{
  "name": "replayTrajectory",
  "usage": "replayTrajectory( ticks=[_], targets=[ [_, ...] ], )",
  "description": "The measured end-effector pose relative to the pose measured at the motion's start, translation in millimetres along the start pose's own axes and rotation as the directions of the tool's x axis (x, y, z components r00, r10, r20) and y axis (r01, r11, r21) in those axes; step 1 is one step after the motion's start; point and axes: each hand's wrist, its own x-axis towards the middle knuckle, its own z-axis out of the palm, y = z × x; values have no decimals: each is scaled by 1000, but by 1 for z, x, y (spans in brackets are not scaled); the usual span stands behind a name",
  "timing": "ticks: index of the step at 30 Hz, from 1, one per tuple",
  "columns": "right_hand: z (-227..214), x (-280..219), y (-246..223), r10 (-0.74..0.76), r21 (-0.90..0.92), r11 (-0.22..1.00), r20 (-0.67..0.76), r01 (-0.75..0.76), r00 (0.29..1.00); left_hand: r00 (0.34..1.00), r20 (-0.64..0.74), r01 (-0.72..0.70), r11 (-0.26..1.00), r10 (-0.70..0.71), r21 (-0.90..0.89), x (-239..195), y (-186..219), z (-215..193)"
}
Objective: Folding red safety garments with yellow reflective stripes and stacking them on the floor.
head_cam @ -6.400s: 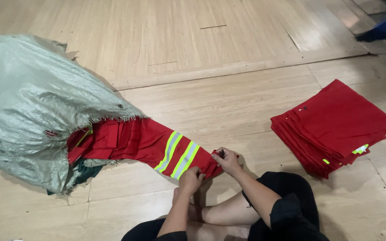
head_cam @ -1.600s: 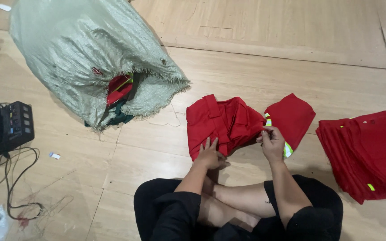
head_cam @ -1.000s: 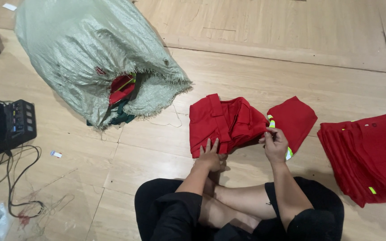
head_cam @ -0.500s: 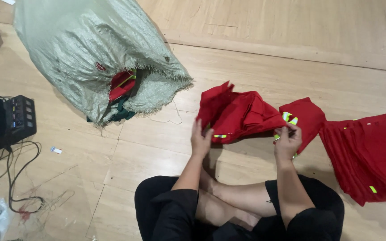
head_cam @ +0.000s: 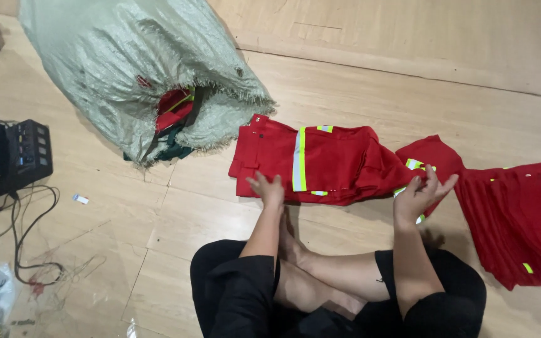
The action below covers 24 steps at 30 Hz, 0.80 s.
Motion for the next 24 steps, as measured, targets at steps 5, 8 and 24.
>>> replayTrajectory(
  ticks=[5, 8, 24],
  targets=[
    [11, 2, 17, -425, -215, 858, 209, 466, 881, 950, 313, -21, 999, 10, 32, 8, -27, 27],
    [21, -17, 28, -383, -174, 822, 535, 542, 753, 911, 413, -21, 998, -5, 57, 2, -30, 33],
    [19, -31, -43, 560, -413, 825, 690, -387, 458, 834, 551, -67, 989, -19, 134, -37, 3, 13]
  ],
)
